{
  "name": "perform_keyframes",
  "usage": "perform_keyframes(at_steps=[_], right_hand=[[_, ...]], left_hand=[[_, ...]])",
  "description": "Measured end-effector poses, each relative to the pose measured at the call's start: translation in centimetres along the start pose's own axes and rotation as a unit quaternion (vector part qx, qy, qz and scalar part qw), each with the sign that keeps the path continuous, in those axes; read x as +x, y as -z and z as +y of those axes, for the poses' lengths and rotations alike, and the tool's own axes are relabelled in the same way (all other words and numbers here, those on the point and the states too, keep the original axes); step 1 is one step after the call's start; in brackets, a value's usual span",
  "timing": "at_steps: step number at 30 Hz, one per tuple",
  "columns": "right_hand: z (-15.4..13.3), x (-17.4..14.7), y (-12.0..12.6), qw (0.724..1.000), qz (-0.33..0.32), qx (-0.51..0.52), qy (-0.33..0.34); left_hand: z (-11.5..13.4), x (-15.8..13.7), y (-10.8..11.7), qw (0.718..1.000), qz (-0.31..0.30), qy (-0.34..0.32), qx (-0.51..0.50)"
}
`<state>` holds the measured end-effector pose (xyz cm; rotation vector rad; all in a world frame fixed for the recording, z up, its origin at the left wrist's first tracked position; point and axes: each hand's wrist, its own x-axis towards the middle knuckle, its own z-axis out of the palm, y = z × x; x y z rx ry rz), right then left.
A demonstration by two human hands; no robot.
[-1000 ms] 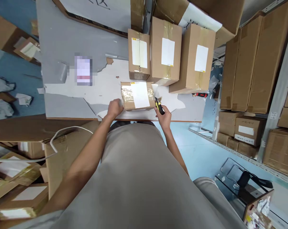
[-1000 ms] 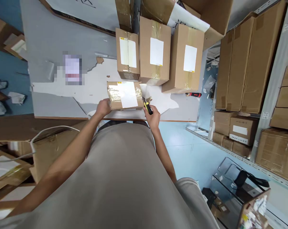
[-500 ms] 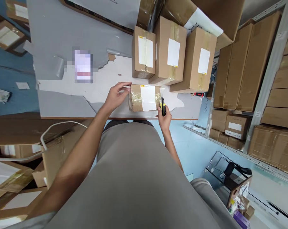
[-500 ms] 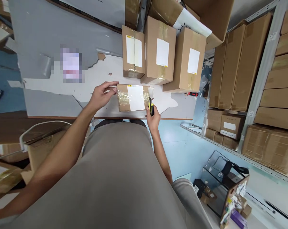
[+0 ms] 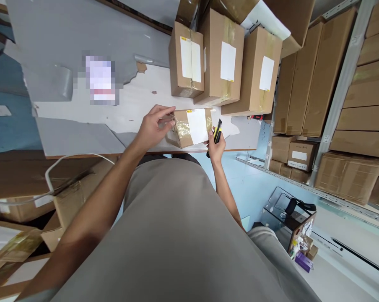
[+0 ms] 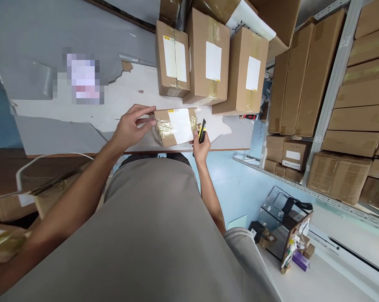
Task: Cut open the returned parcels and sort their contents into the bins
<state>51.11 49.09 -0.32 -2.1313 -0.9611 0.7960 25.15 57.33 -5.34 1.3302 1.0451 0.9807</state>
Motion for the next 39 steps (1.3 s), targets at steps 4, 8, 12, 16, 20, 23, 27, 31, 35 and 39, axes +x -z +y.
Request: perform_keyframes(at_steps=[4,8,12,16,20,23,27,31,35,39], right_hand=[[0.3,0.9,-0.1,0.999,-0.035,0.023,-0.021],[1.6,3.0,0.4,0.999,-0.038,0.021,-0.011],[3.5,5.0,1.4,0.999,-0.017,0.030,-0.026],[5.9,5.9,2.2,0.998,0.006,0.037,-0.047],[8.6,6.5,2.8,0.998,0.008,0.032,-0.057],[10.4,7.1,3.8,0.998,-0.006,0.009,-0.063],[11.2,7.1,6.7,0.998,-0.018,0.008,-0.054],[10.3,5.6,9.9,0.995,-0.086,0.053,-0.006],[9.5,4.9,11.6,0.992,-0.116,0.040,0.008],[9.7,6.0,12.1,0.992,-0.128,0.015,0.009]], left_hand=[[2.0,-0.7,0.3,0.997,0.022,-0.029,0.073],[2.6,0.2,-1.5,0.992,0.030,-0.064,0.109],[2.3,1.3,-5.8,0.992,0.032,-0.064,0.100],[2.4,1.7,-9.4,0.989,-0.003,-0.084,0.121],[2.8,2.1,-11.4,0.967,-0.131,-0.125,0.177],[3.0,2.7,-13.4,0.954,-0.180,-0.124,0.205],[2.5,3.5,-17.1,0.945,-0.198,-0.118,0.233],[1.7,4.3,-20.3,0.938,-0.207,-0.111,0.255],[1.0,5.1,-22.6,0.938,-0.196,-0.100,0.270],[-0.1,5.4,-24.1,0.937,-0.191,-0.087,0.279]])
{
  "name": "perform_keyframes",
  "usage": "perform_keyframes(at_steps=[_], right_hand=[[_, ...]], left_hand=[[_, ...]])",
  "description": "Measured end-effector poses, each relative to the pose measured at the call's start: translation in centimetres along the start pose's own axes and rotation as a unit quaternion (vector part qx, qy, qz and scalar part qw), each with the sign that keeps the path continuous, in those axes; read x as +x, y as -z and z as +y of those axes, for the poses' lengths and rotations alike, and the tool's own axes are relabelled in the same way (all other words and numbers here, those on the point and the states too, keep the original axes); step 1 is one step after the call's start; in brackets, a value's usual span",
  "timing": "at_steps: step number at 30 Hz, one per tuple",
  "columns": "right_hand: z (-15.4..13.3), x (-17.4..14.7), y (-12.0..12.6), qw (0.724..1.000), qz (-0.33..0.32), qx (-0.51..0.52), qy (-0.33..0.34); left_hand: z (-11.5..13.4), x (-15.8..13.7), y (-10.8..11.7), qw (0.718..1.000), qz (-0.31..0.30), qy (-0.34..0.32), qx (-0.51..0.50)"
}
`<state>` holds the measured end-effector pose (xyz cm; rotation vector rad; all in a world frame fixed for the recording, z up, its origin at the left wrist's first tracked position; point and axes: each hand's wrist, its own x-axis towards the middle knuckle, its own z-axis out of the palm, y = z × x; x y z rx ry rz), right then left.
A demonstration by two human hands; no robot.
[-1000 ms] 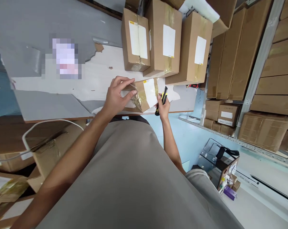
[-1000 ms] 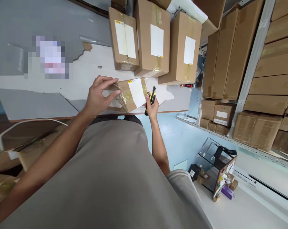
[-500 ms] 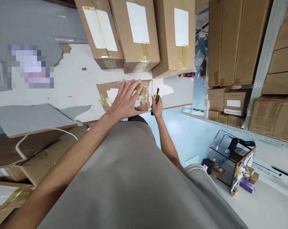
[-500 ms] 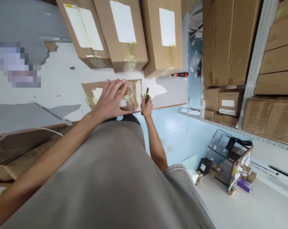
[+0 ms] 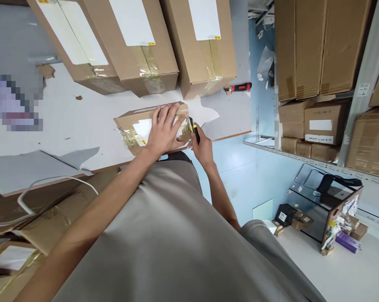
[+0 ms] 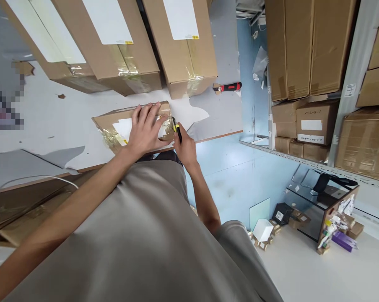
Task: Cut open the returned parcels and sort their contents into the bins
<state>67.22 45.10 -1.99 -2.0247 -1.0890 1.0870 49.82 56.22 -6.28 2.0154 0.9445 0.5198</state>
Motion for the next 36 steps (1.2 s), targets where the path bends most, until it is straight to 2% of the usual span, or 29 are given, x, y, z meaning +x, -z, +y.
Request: perform_keyframes(at_steps=[4,11,16,21,26,31,36], right_hand=[[0.7,1.2,-0.1,0.999,-0.016,-0.020,0.024],[2.0,2.9,-1.2,0.993,-0.016,-0.089,0.070],[2.2,4.5,-2.1,0.992,-0.024,-0.107,0.065],[1.4,5.0,-3.1,0.991,-0.036,-0.126,0.025],[-0.8,3.6,-1.5,0.984,-0.077,-0.162,-0.020],[-5.3,2.7,0.6,0.936,-0.176,-0.293,-0.089],[-7.0,2.5,0.8,0.929,-0.186,-0.308,-0.086]], left_hand=[[-0.4,0.0,-0.8,0.999,-0.020,0.029,0.016],[-0.6,0.2,-0.7,0.995,-0.037,0.051,0.074],[-0.9,0.3,-1.1,0.995,-0.014,0.052,0.079],[-1.1,0.1,-1.4,0.993,-0.001,0.058,0.099],[-1.2,-0.4,-1.6,0.992,-0.009,0.048,0.113],[-1.3,-0.6,-2.0,0.991,-0.005,0.047,0.127],[-1.5,-0.4,-1.9,0.990,0.005,0.052,0.129]])
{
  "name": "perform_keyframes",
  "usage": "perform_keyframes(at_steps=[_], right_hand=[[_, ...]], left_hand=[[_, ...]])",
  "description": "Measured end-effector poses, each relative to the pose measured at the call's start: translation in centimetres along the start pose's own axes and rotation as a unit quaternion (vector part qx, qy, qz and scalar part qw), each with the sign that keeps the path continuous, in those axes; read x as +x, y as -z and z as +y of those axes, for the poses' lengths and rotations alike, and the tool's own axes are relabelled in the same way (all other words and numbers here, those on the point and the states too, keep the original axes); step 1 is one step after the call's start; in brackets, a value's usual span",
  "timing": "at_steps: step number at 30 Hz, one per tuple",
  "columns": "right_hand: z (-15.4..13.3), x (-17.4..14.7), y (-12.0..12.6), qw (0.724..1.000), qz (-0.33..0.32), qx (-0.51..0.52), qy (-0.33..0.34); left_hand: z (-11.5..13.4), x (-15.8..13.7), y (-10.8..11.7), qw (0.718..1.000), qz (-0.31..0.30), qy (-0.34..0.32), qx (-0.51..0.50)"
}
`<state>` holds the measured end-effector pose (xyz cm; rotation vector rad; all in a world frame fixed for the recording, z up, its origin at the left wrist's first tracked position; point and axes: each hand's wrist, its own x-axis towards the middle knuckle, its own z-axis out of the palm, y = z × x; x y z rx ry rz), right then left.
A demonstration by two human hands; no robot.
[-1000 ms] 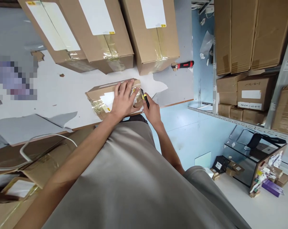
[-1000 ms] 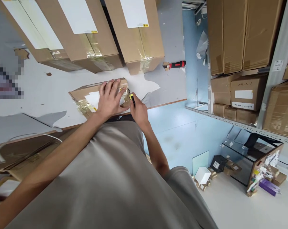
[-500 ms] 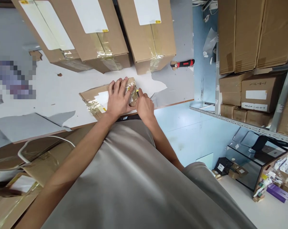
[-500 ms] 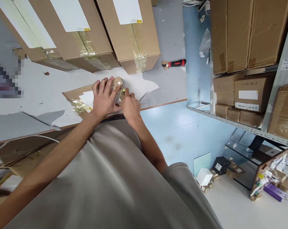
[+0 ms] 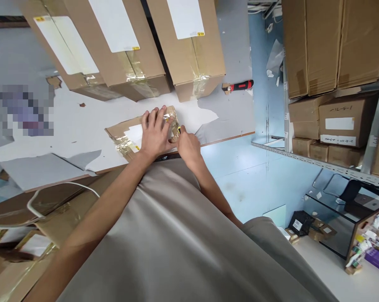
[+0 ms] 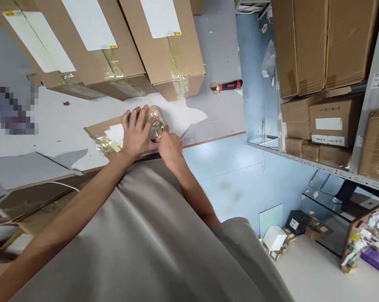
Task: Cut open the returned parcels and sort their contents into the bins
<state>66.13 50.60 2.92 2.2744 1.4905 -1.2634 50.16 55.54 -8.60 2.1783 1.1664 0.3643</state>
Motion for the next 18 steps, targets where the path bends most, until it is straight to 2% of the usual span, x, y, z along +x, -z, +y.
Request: perform_keyframes(at_steps=[6,10,12,15,18], right_hand=[[1.2,-0.6,-1.1,0.999,-0.019,-0.028,-0.012],[1.9,-1.4,-0.1,0.999,-0.018,-0.042,0.013],[2.8,-1.5,0.6,0.999,0.007,-0.037,0.033],[5.2,0.2,0.6,0.997,0.079,-0.012,0.023],[7.6,4.3,-1.2,0.993,0.104,0.009,-0.053]], left_hand=[[0.2,0.1,0.2,1.000,0.000,-0.013,-0.018],[-0.1,0.2,0.3,0.999,0.011,-0.017,-0.026],[-0.8,0.0,0.6,0.999,0.016,-0.025,-0.021],[-2.2,-1.0,1.9,0.998,0.035,-0.044,-0.008],[-3.9,-3.1,3.8,0.996,0.070,-0.049,0.001]])
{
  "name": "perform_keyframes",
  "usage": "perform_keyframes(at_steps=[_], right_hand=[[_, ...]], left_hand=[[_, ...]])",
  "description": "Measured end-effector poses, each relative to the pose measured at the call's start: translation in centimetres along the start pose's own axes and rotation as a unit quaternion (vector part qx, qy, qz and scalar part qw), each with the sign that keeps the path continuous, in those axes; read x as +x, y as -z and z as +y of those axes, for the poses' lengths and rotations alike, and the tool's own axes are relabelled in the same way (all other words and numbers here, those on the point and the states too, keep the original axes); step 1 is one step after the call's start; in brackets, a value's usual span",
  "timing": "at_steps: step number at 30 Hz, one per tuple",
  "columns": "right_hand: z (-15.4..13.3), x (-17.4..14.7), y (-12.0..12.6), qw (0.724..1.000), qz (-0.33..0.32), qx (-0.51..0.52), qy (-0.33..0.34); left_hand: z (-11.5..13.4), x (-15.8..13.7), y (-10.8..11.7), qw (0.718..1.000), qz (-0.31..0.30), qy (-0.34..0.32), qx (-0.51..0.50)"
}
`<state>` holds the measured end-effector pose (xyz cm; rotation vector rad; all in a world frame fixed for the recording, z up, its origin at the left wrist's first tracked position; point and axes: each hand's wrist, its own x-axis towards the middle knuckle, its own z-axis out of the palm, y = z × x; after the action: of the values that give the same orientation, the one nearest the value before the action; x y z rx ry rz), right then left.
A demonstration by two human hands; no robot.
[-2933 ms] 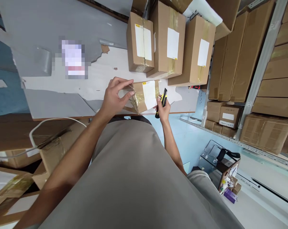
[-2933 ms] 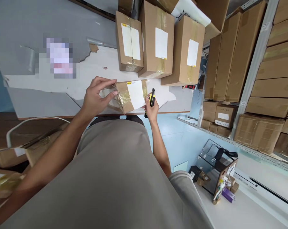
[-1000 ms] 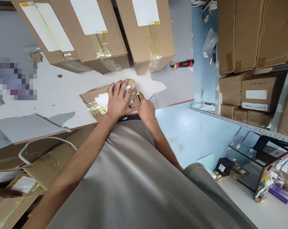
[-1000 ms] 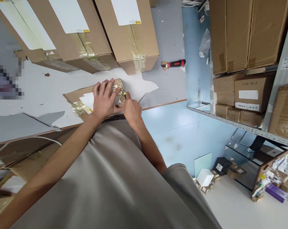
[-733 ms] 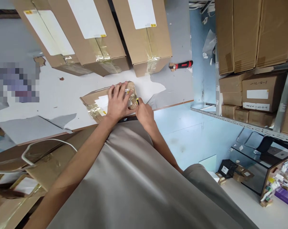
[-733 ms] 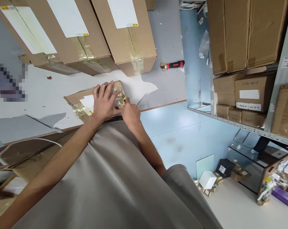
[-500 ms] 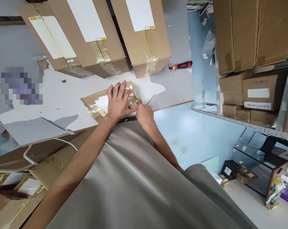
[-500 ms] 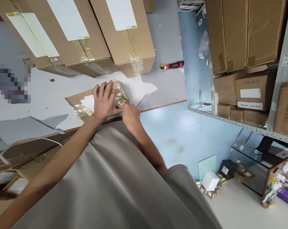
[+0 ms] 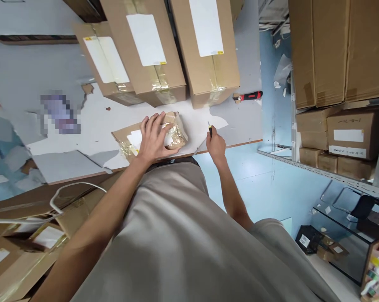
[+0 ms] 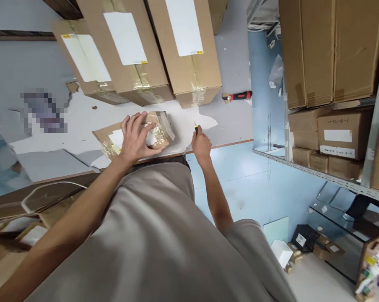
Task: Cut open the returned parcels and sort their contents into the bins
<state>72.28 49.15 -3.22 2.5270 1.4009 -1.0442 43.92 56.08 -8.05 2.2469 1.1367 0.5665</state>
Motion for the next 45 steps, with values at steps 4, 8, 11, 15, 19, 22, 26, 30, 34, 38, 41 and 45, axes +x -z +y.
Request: perform_keyframes(at_steps=[4,8,11,15,19,22,26,30,34,38,41,45], right_hand=[[0.1,3.9,-4.5,0.999,0.010,0.027,-0.042],[-2.8,3.5,-7.1,0.978,0.066,0.195,0.030],[-5.7,1.8,-7.3,0.906,-0.035,0.415,0.073],[-8.7,-1.4,-5.4,0.869,0.003,0.479,0.127],[-10.4,-4.6,-4.3,0.901,0.145,0.377,0.157],[-12.0,-5.9,-5.4,0.945,0.147,0.256,0.141],[-14.5,-6.6,-6.8,0.974,0.126,0.136,0.127],[-17.2,-7.6,-6.7,0.977,0.130,0.090,0.144],[-20.1,-8.7,-6.7,0.967,0.093,0.078,0.223],[-21.1,-8.0,-6.8,0.944,0.096,0.080,0.304],[-20.3,-5.8,-6.8,0.948,0.058,0.079,0.302],[-19.9,-3.2,-7.1,0.955,-0.009,0.018,0.297]], left_hand=[[-1.9,-3.2,3.3,0.998,0.054,-0.004,-0.010],[-2.8,-5.4,5.8,0.995,0.097,-0.020,-0.005],[-2.4,-5.3,6.8,0.993,0.114,-0.017,-0.015],[-1.6,-4.1,8.1,0.989,0.118,-0.049,-0.069],[-2.0,-4.3,9.7,0.983,0.112,-0.030,-0.140],[-3.1,-5.7,10.1,0.969,0.109,0.100,-0.198],[-4.9,-7.3,9.4,0.928,0.125,0.254,-0.242],[-7.3,-8.2,8.8,0.898,0.158,0.286,-0.294],[-10.4,-9.7,9.2,0.869,0.224,0.321,-0.303],[-13.3,-11.7,11.0,0.867,0.270,0.349,-0.230],[-14.2,-12.7,12.8,0.880,0.273,0.349,-0.169],[-12.6,-12.7,14.1,0.898,0.259,0.321,-0.156]])
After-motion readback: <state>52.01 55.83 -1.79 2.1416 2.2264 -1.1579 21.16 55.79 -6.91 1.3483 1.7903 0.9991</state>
